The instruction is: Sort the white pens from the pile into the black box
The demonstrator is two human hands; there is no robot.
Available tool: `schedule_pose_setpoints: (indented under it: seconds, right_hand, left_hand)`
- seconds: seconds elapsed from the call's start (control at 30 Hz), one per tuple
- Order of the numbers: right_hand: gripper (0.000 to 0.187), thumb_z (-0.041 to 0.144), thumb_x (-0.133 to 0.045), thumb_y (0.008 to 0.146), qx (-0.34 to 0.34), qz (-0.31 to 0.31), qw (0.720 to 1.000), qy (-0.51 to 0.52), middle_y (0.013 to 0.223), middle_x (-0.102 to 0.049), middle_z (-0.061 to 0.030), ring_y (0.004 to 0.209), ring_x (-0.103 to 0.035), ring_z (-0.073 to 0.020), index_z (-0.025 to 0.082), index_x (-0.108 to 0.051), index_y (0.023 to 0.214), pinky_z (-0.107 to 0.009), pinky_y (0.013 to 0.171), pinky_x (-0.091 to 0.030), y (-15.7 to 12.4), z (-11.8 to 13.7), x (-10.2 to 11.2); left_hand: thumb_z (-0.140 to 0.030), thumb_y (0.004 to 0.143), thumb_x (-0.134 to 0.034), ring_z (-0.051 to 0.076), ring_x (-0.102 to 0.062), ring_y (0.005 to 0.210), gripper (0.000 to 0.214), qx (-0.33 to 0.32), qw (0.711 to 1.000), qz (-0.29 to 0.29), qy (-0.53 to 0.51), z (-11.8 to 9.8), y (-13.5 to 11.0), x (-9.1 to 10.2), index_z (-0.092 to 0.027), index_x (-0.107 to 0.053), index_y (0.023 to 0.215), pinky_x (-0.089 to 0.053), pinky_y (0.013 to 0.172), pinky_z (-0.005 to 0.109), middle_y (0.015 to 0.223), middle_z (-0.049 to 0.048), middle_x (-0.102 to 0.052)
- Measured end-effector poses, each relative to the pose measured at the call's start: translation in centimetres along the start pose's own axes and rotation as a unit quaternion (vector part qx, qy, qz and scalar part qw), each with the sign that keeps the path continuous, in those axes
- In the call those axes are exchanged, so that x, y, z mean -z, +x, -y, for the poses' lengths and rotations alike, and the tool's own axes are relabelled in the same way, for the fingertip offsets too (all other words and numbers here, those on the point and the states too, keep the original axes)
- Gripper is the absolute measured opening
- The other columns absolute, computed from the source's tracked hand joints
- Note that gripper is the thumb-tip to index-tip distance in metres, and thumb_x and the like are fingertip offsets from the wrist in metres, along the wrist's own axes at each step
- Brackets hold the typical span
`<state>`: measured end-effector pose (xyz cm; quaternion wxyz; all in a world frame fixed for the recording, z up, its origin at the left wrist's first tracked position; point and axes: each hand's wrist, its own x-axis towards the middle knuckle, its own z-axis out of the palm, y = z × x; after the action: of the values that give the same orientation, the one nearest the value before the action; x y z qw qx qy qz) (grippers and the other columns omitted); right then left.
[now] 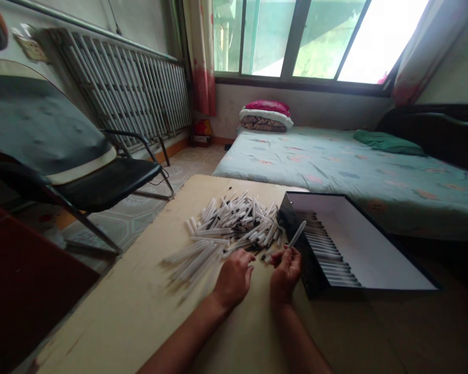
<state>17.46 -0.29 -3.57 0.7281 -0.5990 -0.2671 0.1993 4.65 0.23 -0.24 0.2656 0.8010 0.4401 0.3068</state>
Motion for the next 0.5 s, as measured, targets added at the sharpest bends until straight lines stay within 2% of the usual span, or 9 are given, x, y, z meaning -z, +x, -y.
schedule_pose_setpoints:
  seconds: [0.2, 0.3, 0.5]
  right_hand:
    - [0.025, 0.044, -0.041, 0.088, -0.015, -0.001, 1.000, 0.015, 0.058, -0.049, 0.0064, 0.045, -0.046, -0.0096, 0.019, -0.046, 0.091, -0.021, 0.048, -0.041, 0.4, -0.7, -0.1]
    - [0.026, 0.044, -0.041, 0.088, -0.012, 0.005, 1.000, 0.012, 0.057, -0.049, 0.0068, 0.044, -0.046, -0.0097, 0.019, -0.046, 0.090, -0.021, 0.047, -0.041, 0.4, -0.8, -0.2]
    - [0.026, 0.044, -0.042, 0.087, -0.007, 0.015, 1.000, 0.004, 0.056, -0.049, 0.0063, 0.041, -0.045, -0.0098, 0.019, -0.045, 0.090, -0.020, 0.042, -0.038, 0.5, -0.9, -0.4]
  left_hand:
    - [-0.015, 0.083, -0.049, 0.022, -0.054, 0.092, 0.019, -0.031, 0.985, 0.003, 0.171, 0.3, 4.2, -1.1, -0.017, -0.064, 0.096, -0.043, 0.083, 0.033, 0.094, 0.0096, -0.060]
    - [-0.018, 0.083, -0.050, 0.023, -0.052, 0.096, 0.021, -0.041, 0.981, 0.014, 0.187, 0.2, 6.4, -1.8, -0.017, -0.063, 0.100, -0.041, 0.084, 0.034, 0.098, 0.0109, -0.058]
    - [-0.013, 0.085, -0.044, 0.025, -0.051, 0.094, 0.022, -0.039, 0.978, 0.028, 0.205, 0.0, 8.3, -2.8, -0.015, -0.065, 0.086, -0.040, 0.080, 0.036, 0.095, 0.0137, -0.059]
